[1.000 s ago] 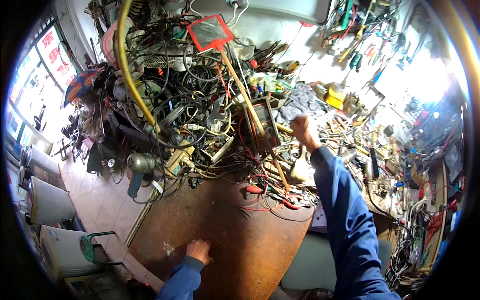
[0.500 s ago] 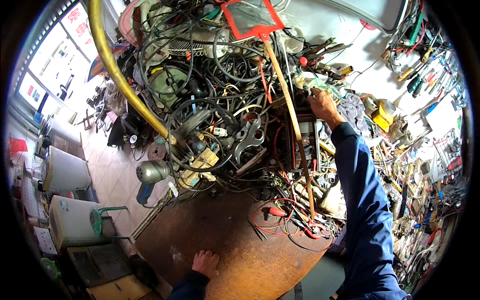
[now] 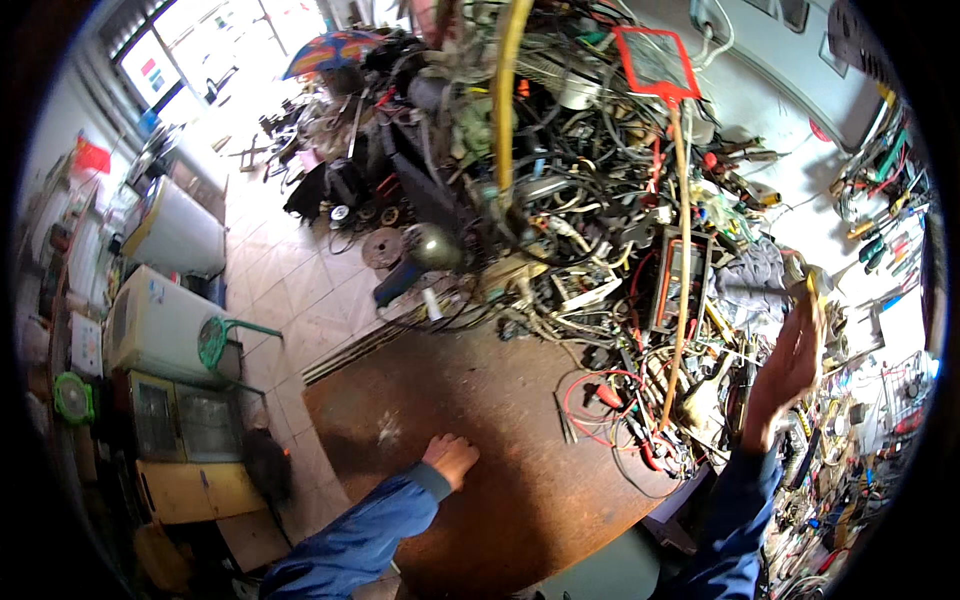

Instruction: The person sits on the floor of a cluttered workshop and assembles an electric motor. They insert a cylindrical rotor into a stator housing, align the components, and secure them with a metal ring and a small screw. The person also briefly walks to a workbench to retrieve a small part before returning to the floor to continue the assembly.

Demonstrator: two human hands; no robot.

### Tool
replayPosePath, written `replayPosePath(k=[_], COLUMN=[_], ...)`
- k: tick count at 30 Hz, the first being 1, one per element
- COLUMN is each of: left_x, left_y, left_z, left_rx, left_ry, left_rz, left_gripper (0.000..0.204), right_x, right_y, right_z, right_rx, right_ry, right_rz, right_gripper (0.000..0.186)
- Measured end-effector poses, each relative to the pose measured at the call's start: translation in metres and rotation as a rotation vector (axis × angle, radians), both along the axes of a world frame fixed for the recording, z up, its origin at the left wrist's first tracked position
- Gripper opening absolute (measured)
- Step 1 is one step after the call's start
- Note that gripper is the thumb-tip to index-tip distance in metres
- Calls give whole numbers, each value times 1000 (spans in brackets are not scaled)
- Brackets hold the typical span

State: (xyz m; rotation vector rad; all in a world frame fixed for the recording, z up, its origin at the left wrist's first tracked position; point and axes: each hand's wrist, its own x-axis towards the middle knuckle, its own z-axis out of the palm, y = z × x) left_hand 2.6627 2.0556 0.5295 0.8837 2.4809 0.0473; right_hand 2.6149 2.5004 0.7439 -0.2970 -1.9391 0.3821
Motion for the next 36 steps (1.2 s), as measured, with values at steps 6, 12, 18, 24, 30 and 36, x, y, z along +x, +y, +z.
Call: replayPosePath(k=[6, 12, 18, 24, 30, 36], left_x=[31, 179, 310, 354, 324, 205], left_y=[-15, -147, -318, -442, -493, -549], left_z=[16, 74, 152, 181, 140, 110], left_rx=[324, 964, 1126, 1172, 1375, 1348], left_ry=[39, -209, -624, -636, -413, -657], left_rz=[87, 560, 938, 1367, 1514, 1395], left_gripper=[23, 42, 39, 28, 33, 39], right_x=[144, 286, 322, 285, 231, 149], right_y=[-172, -364, -558, -664, -713, -772], right_z=[-43, -64, -51, -19, -24, -65], right_rx=[-389, -755, -1158, -1273, -1259, -1442], right_ry=[-139, -493, -624, -802, -755, -760], right_rz=[166, 337, 829, 1047, 1011, 906], right_gripper=[26, 27, 26, 29, 31, 33])
